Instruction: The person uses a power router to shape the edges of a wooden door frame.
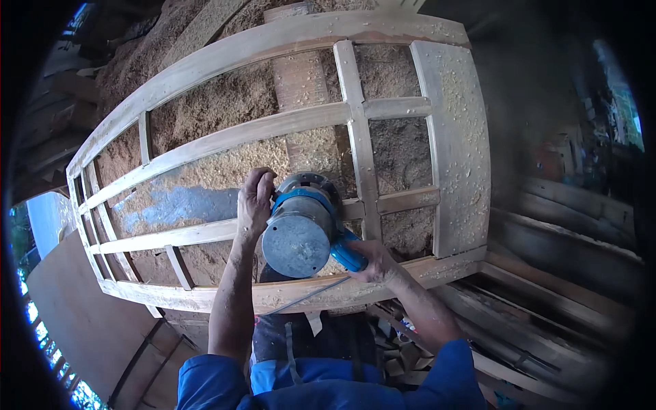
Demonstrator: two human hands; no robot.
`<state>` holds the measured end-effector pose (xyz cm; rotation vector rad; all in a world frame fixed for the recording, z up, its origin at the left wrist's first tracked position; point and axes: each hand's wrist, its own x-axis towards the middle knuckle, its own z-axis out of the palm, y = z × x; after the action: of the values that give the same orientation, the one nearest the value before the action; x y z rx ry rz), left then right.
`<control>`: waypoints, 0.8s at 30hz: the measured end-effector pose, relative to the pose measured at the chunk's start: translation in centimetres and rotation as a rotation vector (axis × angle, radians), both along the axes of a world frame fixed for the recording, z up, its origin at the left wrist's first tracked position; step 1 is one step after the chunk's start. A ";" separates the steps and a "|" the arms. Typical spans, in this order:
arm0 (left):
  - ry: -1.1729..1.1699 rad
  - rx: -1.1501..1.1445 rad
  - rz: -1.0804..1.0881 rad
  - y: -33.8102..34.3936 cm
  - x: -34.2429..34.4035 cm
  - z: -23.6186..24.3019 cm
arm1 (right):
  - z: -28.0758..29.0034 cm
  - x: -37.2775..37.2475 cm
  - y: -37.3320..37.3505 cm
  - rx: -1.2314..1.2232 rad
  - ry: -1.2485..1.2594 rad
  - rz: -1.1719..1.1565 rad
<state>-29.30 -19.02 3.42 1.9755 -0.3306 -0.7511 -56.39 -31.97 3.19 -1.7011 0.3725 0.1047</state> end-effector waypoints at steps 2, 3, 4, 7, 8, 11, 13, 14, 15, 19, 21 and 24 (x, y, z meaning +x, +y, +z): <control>0.021 -0.010 -0.048 -1.4 -0.4 -0.2 | 0.0 -0.9 -0.4 0.021 0.046 -0.013; 0.026 -0.021 -0.057 -2.0 -0.7 -0.3 | -0.1 -1.4 -0.5 0.032 0.068 -0.017; 0.030 -0.031 -0.064 -2.6 -1.0 -0.1 | -0.4 -1.8 -0.6 0.025 0.055 -0.032; 0.020 -0.021 -0.086 -3.7 -1.5 -0.3 | -0.9 -2.9 -0.8 0.008 0.028 -0.070; 0.011 -0.011 -0.094 -4.0 -1.5 -0.4 | -0.9 -2.9 -0.8 0.006 0.027 -0.079; -0.016 -0.009 -0.124 -4.5 -1.6 -0.1 | -0.9 -3.1 -0.9 -0.006 0.015 -0.085; 0.030 -0.029 -0.101 -4.4 -1.7 -0.4 | -0.7 -3.1 -0.9 -0.008 0.009 -0.091; 0.054 -0.038 -0.089 -4.4 -1.7 -0.6 | -0.4 -3.0 -1.0 -0.006 0.007 -0.098; 0.040 -0.023 -0.102 -4.4 -1.6 -0.7 | -0.3 -2.9 -1.0 -0.004 0.005 -0.104; 0.014 -0.002 -0.132 -5.0 -1.8 -0.5 | -0.3 -3.2 -1.1 0.005 -0.002 -0.112; 0.009 -0.009 -0.137 -5.0 -1.8 -0.7 | -0.3 -3.3 -1.0 -0.020 -0.008 -0.111; 0.005 -0.033 -0.149 -5.0 -1.8 -0.9 | -0.4 -3.3 -0.6 -0.044 -0.012 -0.155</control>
<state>-31.12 -24.03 2.48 1.9332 -0.4887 -0.8399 -59.71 -32.53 2.76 -1.7094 0.4993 -0.0281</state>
